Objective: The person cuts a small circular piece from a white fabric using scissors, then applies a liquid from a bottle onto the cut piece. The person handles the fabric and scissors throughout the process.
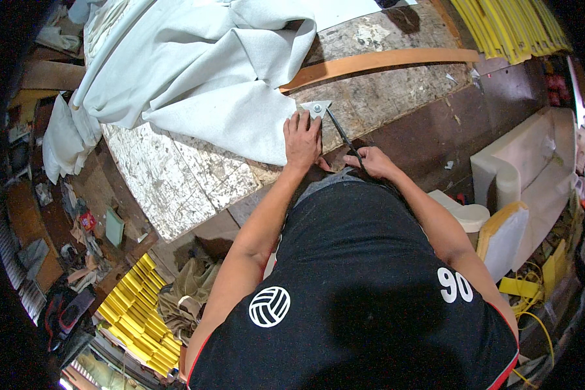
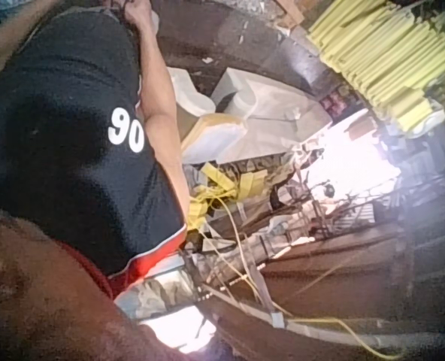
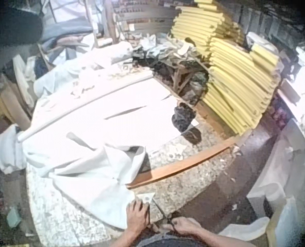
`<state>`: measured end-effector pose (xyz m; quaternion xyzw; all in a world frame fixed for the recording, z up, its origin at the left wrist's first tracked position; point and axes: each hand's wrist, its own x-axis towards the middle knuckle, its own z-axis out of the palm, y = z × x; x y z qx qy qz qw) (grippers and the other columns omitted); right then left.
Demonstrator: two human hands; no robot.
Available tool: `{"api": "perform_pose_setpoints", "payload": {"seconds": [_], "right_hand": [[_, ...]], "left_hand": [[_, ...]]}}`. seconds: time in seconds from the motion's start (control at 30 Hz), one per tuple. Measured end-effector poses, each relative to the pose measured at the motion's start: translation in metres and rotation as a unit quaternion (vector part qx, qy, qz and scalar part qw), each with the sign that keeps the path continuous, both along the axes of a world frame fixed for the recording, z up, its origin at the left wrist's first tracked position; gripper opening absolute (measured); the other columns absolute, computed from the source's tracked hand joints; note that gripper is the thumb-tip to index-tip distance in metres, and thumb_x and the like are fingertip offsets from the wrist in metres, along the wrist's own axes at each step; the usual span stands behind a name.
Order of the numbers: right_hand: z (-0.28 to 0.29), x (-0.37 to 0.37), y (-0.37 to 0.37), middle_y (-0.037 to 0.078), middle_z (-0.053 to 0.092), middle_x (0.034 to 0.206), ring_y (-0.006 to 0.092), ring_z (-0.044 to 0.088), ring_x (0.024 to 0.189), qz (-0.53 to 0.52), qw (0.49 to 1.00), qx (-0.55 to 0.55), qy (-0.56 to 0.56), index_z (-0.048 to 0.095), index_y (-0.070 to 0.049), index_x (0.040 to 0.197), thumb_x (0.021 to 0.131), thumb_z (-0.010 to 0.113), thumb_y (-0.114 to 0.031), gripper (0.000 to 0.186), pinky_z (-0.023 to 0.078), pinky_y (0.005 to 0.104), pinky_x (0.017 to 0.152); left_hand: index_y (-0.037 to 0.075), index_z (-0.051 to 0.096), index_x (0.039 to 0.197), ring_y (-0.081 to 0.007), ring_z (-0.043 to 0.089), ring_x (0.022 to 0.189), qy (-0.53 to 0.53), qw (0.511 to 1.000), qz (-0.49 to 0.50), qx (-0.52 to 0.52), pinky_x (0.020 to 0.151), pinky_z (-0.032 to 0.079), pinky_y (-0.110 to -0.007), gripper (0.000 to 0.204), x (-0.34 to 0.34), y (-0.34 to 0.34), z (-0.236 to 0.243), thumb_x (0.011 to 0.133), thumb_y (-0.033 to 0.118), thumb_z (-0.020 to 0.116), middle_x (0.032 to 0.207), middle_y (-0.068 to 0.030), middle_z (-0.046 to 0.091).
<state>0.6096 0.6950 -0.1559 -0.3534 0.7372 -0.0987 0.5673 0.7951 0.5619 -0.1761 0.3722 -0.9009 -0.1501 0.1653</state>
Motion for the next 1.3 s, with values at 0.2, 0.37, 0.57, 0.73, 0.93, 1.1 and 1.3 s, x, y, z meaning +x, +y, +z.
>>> {"api": "perform_pose_setpoints", "payload": {"seconds": [0.2, 0.37, 0.57, 0.73, 0.93, 1.1, 1.3], "right_hand": [[-0.005, 0.002, -0.005, 0.004, 0.055, 0.062, 0.0134, 0.050, 0.061, -0.009, 1.000, -0.008, -0.018, 0.065, -0.001, 0.074, 0.080, 0.070, -0.056, 0.055, 0.041, 0.0328, 0.057], [-0.002, 0.004, -0.006, 0.004, 0.057, 0.063, 0.0141, 0.051, 0.062, -0.005, 1.000, -0.002, -0.003, 0.067, -0.001, 0.077, 0.081, 0.070, -0.055, 0.054, 0.042, 0.0326, 0.059], [-0.019, 0.001, 0.002, 0.003, 0.057, 0.061, 0.0139, 0.052, 0.056, 0.000, 1.000, -0.024, 0.001, 0.065, -0.002, 0.073, 0.084, 0.069, -0.051, 0.051, 0.041, 0.0309, 0.054], [-0.004, 0.000, -0.001, 0.003, 0.057, 0.059, 0.0129, 0.052, 0.053, -0.015, 1.000, -0.005, -0.008, 0.063, -0.003, 0.071, 0.084, 0.070, -0.050, 0.049, 0.040, 0.0301, 0.050], [0.001, -0.006, -0.006, 0.002, 0.052, 0.057, 0.0127, 0.046, 0.054, 0.001, 1.000, -0.005, -0.012, 0.061, -0.004, 0.066, 0.081, 0.071, -0.055, 0.054, 0.037, 0.0322, 0.050], [0.015, -0.009, -0.018, 0.004, 0.051, 0.057, 0.0155, 0.047, 0.057, 0.028, 0.999, 0.011, 0.021, 0.060, -0.002, 0.064, 0.077, 0.073, -0.058, 0.059, 0.037, 0.0352, 0.052], [0.007, -0.013, -0.016, 0.006, 0.053, 0.058, 0.0167, 0.048, 0.057, 0.025, 0.999, -0.019, 0.029, 0.063, -0.001, 0.068, 0.075, 0.074, -0.059, 0.059, 0.038, 0.0359, 0.054]], "left_hand": [[0.010, 0.062, 0.117, -0.0398, 0.046, 0.119, 0.008, 1.000, -0.004, 0.004, 0.101, 0.035, -0.052, 0.039, 0.001, 0.000, -0.001, 0.078, 0.014, 0.066, 0.126, -0.0165, 0.053], [0.010, 0.062, 0.117, -0.0402, 0.045, 0.120, 0.013, 1.000, -0.004, 0.013, 0.102, 0.034, -0.051, 0.040, 0.002, 0.001, -0.001, 0.078, 0.012, 0.066, 0.127, -0.0168, 0.053], [0.010, 0.062, 0.116, -0.0404, 0.045, 0.120, 0.013, 1.000, -0.006, 0.018, 0.102, 0.034, -0.051, 0.040, 0.002, 0.001, -0.001, 0.077, 0.013, 0.068, 0.128, -0.0168, 0.052], [0.010, 0.062, 0.115, -0.0405, 0.045, 0.121, 0.010, 1.000, -0.003, 0.018, 0.102, 0.034, -0.052, 0.039, 0.003, 0.000, -0.003, 0.077, 0.014, 0.069, 0.129, -0.0167, 0.053], [0.009, 0.062, 0.114, -0.0406, 0.045, 0.121, 0.017, 1.000, -0.007, 0.019, 0.102, 0.034, -0.052, 0.038, 0.003, -0.001, -0.003, 0.077, 0.014, 0.069, 0.129, -0.0162, 0.053], [0.008, 0.062, 0.113, -0.0404, 0.045, 0.120, 0.019, 1.000, -0.008, 0.019, 0.102, 0.035, -0.051, 0.037, 0.005, -0.002, -0.004, 0.077, 0.014, 0.069, 0.129, -0.0154, 0.053], [0.008, 0.062, 0.113, -0.0396, 0.045, 0.120, 0.022, 0.999, -0.013, 0.021, 0.102, 0.035, -0.050, 0.037, 0.006, -0.001, -0.003, 0.077, 0.015, 0.069, 0.130, -0.0150, 0.053]]}}
